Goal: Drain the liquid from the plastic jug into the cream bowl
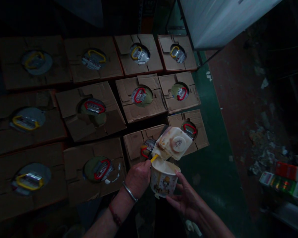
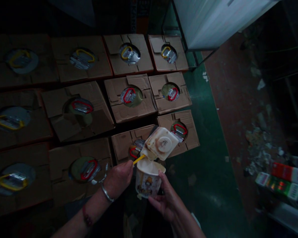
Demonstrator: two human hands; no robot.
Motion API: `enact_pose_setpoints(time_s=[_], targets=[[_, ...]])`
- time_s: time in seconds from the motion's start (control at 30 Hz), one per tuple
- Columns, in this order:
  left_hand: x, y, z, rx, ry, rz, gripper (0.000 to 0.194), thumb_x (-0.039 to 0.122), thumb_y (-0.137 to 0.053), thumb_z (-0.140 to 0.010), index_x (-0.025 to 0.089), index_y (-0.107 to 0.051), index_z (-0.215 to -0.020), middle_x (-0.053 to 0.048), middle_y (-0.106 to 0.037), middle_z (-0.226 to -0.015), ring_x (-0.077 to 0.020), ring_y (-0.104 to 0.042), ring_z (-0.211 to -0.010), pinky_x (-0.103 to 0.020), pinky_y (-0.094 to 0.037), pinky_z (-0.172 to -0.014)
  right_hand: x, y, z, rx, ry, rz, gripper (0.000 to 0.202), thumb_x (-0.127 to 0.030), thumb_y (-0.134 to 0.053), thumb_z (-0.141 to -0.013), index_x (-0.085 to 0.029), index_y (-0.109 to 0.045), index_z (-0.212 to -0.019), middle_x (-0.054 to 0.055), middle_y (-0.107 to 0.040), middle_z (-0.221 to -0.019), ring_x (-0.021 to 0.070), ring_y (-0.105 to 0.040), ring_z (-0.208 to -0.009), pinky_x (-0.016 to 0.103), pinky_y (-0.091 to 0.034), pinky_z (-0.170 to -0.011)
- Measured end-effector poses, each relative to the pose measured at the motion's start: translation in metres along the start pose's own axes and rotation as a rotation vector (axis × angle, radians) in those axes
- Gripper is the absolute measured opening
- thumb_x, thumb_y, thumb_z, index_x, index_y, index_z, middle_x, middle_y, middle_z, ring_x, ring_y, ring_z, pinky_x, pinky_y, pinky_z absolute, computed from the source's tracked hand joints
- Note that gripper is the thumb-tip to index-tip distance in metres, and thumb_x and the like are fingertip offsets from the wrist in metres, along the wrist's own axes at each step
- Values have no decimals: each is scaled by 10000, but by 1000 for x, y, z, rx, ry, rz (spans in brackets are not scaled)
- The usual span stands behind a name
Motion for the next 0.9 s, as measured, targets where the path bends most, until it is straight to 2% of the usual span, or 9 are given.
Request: enact_pose_setpoints(time_s=[0.13,0.37,0.63,0.8,0.9], targets=[[-1,1,-1,0,12,3,173,103,-381,-845,162,-542,-825,-74,-638,-723,-199,-635,-722,-266,-471,-639,-2,-3,3,-4,-45,21,680,-559,-527,-777,-69,-414,-1235,152,-656,-741,148,-597,-461,219,-523,-460],[1,2,-3,-26,29,-22,179,119,-368,-856,164,-539,-829,-78,-643,-740,-199,-638,-735,-266,-470,-648,-2,-1,1,-48,-84,7,704,-573,-524,-771,-51,-406,-1229,192,-651,-771,164,-620,-490,228,-531,-489],[4,5,-1,11,20,-19,186,98,-370,-852,157,-546,-830,-63,-642,-725,-183,-637,-721,-250,-462,-636,0,3,-5,-30,-104,43,685,-576,-481,-795,-54,-418,-1234,170,-654,-757,162,-612,-491,226,-526,-474],[-1,1,1,24,57,15,155,125,-399,-851,150,-551,-834,-60,-640,-721,-180,-633,-711,-241,-444,-621,12,6,-15,-61,39,8,612,-489,-542,-805,-112,-411,-1269,139,-673,-801,175,-652,-647,201,-521,-536],[-9,-2,0,61,118,71,142,156,-415,-853,151,-555,-831,-58,-640,-713,-168,-627,-690,-229,-424,-607,21,10,-23,-61,144,-3,630,-472,-606,-765,-119,-433,-1258,101,-683,-812,167,-655,-718,212,-528,-620]])
Point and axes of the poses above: each hand's wrist, its own z-axis away from the middle knuckle, its own y-axis out of the back of the hand, x = y × z, the point moved 7 cm from there along -z, towards the middle knuckle
